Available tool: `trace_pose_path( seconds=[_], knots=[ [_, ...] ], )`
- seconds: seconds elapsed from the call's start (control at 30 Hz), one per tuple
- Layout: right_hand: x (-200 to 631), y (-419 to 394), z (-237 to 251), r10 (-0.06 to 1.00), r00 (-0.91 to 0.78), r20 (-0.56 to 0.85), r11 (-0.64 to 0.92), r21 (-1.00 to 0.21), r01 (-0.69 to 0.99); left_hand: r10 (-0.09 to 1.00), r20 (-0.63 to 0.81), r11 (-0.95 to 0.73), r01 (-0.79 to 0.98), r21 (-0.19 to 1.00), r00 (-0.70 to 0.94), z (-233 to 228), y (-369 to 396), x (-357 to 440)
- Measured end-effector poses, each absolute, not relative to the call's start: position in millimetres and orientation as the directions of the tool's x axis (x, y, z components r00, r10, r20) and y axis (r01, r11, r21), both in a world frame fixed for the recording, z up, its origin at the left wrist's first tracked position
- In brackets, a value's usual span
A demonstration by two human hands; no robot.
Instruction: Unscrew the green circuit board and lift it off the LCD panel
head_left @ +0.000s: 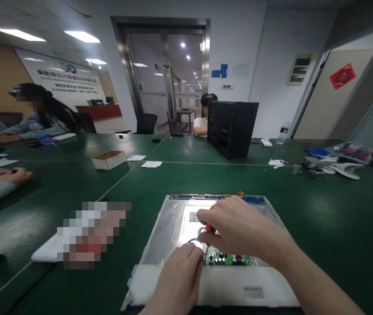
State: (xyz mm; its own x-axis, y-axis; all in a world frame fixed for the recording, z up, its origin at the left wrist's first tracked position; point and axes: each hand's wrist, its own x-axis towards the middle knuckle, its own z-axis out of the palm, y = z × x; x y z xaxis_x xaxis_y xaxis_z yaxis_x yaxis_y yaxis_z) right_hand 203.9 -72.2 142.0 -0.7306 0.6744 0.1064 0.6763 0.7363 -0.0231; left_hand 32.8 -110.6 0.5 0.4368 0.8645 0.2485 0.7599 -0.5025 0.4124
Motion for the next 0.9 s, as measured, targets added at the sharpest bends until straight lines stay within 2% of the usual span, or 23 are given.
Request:
trace_pose_path(
  seconds=[0.23, 0.47, 0.7, 0.8, 0.9],
  knots=[
    [208.3, -74.3, 141.5, 0.583, -0.806, 0.098, 0.812, -0.091, 0.576, 0.864, 0.242, -0.504, 0.757, 0.416, 0.442, -2.4, -110.3, 32.3],
    [201.6, -73.3, 141.6, 0.654, -0.75, 0.099, 0.756, -0.041, 0.653, 0.856, 0.281, -0.516, 0.747, 0.418, 0.434, -2.8, -110.3, 30.7],
    [207.7, -75.3, 141.9, 0.593, -0.799, 0.103, 0.805, -0.096, 0.585, 0.858, 0.263, -0.513, 0.748, 0.421, 0.441, -4.4, -110.0, 31.6],
    [208.1, -76.1, 142.2, 0.589, -0.804, 0.084, 0.806, -0.119, 0.579, 0.858, 0.249, -0.513, 0.751, 0.416, 0.448, -3.6, -109.9, 32.4],
    [205.5, -74.7, 141.7, 0.604, -0.792, 0.092, 0.797, -0.093, 0.597, 0.857, 0.248, -0.515, 0.752, 0.412, 0.452, -2.9, -109.4, 32.6]
  ],
)
